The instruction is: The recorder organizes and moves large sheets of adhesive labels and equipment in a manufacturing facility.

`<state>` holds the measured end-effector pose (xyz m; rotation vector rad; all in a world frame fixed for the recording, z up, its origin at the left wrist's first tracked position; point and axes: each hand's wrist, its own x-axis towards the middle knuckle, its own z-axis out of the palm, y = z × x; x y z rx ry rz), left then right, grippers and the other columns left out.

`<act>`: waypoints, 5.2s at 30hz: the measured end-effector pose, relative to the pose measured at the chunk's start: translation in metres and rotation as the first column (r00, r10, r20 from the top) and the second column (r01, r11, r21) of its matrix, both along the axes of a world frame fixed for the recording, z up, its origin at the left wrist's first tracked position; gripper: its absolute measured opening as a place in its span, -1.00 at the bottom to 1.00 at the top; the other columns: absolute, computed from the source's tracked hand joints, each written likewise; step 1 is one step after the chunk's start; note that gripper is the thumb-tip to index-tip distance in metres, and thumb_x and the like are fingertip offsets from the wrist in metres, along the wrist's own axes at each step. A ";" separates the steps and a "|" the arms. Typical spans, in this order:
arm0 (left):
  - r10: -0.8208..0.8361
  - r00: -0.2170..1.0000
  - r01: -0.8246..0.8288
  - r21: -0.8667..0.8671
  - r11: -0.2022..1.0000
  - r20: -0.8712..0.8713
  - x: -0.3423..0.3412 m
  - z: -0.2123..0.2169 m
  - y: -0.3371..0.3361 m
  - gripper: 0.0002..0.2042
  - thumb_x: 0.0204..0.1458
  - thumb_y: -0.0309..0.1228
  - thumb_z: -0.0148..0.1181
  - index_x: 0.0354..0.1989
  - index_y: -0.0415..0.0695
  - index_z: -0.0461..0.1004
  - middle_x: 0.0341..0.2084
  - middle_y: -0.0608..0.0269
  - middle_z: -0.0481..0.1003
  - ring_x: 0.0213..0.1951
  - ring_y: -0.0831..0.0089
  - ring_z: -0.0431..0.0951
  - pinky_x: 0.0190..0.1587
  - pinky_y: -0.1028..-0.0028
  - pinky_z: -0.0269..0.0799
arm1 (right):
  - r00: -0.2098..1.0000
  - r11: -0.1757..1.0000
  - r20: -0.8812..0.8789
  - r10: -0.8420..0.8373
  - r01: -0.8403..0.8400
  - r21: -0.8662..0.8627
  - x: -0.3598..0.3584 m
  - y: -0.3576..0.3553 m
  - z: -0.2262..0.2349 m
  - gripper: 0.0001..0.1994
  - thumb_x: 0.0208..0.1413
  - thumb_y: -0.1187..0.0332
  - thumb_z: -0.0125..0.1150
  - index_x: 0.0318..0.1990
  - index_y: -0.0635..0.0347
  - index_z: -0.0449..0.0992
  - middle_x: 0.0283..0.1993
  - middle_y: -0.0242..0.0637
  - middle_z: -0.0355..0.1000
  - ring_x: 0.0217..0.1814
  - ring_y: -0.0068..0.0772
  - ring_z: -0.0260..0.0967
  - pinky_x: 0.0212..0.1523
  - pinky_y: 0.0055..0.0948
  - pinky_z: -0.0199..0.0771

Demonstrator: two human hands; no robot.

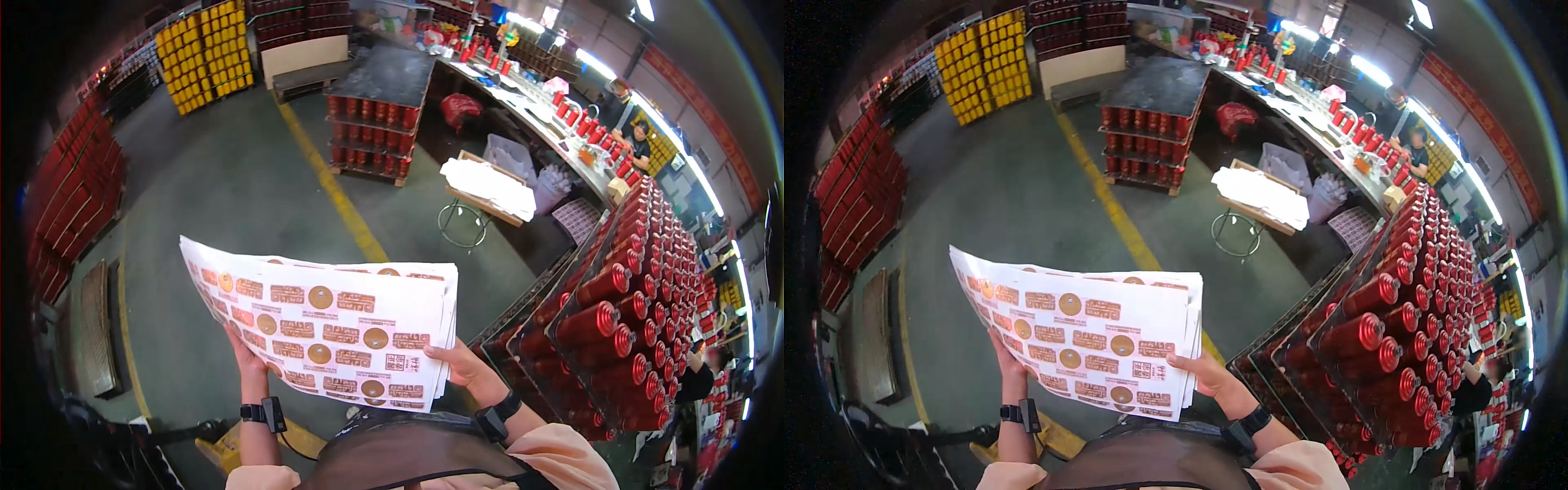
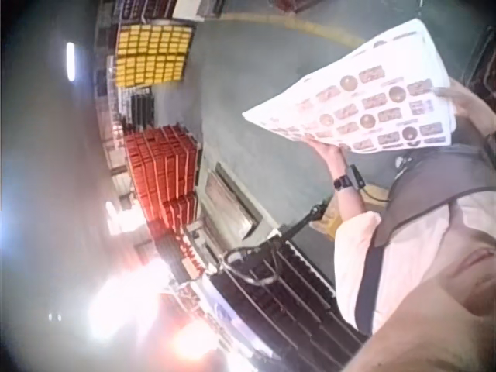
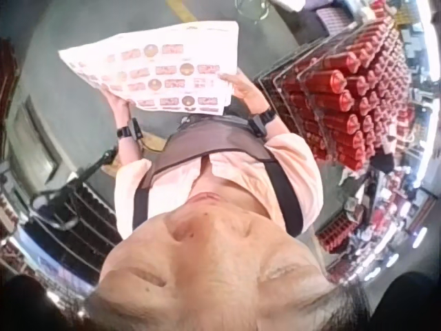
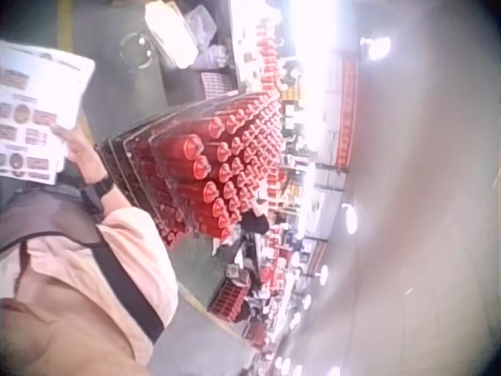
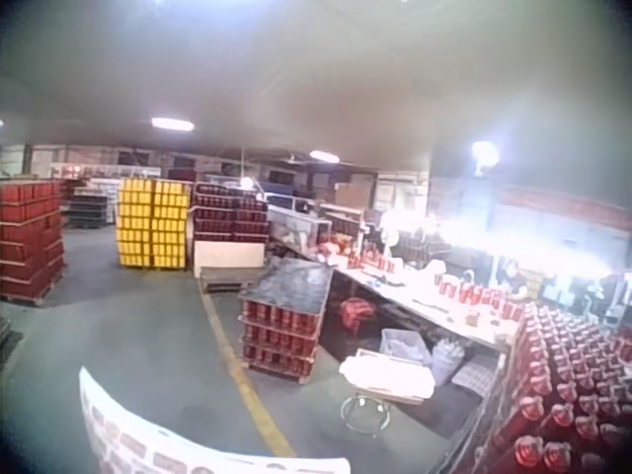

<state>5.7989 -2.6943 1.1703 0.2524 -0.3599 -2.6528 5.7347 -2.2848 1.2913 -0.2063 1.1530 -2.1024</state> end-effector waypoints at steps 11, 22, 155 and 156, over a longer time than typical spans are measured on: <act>-0.002 0.998 0.013 -0.160 0.987 0.070 -0.231 0.072 -0.043 -0.36 0.12 0.10 -0.11 0.27 -0.06 0.09 0.24 0.20 0.15 0.18 0.20 0.24 0.17 0.18 0.25 | 0.995 0.997 -0.061 -0.075 0.077 0.030 -0.238 -0.037 0.032 -0.48 0.00 0.48 0.25 0.14 0.35 0.23 0.08 -0.10 0.32 0.09 -0.27 0.32 0.09 -0.26 0.38; -0.216 0.972 0.222 -0.061 0.973 0.091 -0.463 0.131 -0.050 -0.32 0.04 0.09 0.06 0.23 -0.08 0.13 0.20 0.16 0.20 0.15 0.19 0.27 0.15 0.17 0.28 | 0.983 0.970 -0.100 -0.156 0.171 0.172 -0.408 -0.038 0.033 -0.44 -0.01 0.44 0.29 0.16 0.34 0.22 0.11 -0.11 0.31 0.13 -0.26 0.30 0.13 -0.28 0.32; 0.223 0.386 0.813 -0.217 -0.540 0.895 -1.240 -0.033 0.377 -0.39 -0.07 -0.43 0.00 0.23 -0.27 0.01 0.02 -0.27 0.32 0.08 -0.05 0.35 0.09 0.24 0.29 | 0.042 -0.339 -0.560 -0.827 0.757 0.559 -0.720 0.238 0.249 -0.60 0.11 0.48 -0.15 0.11 0.45 0.12 0.09 0.16 0.22 0.05 -0.08 0.34 0.04 -0.17 0.44; 0.228 0.376 0.818 -0.206 -0.536 0.898 -1.241 -0.056 0.372 -0.39 -0.07 -0.43 0.00 0.23 -0.27 0.01 0.02 -0.27 0.32 0.08 -0.05 0.35 0.09 0.24 0.29 | 0.230 -0.383 -0.724 -0.651 0.723 0.575 -0.713 0.237 0.244 -0.66 0.15 0.51 -0.19 0.09 0.42 0.14 0.10 0.17 0.20 0.08 -0.06 0.31 0.05 -0.16 0.43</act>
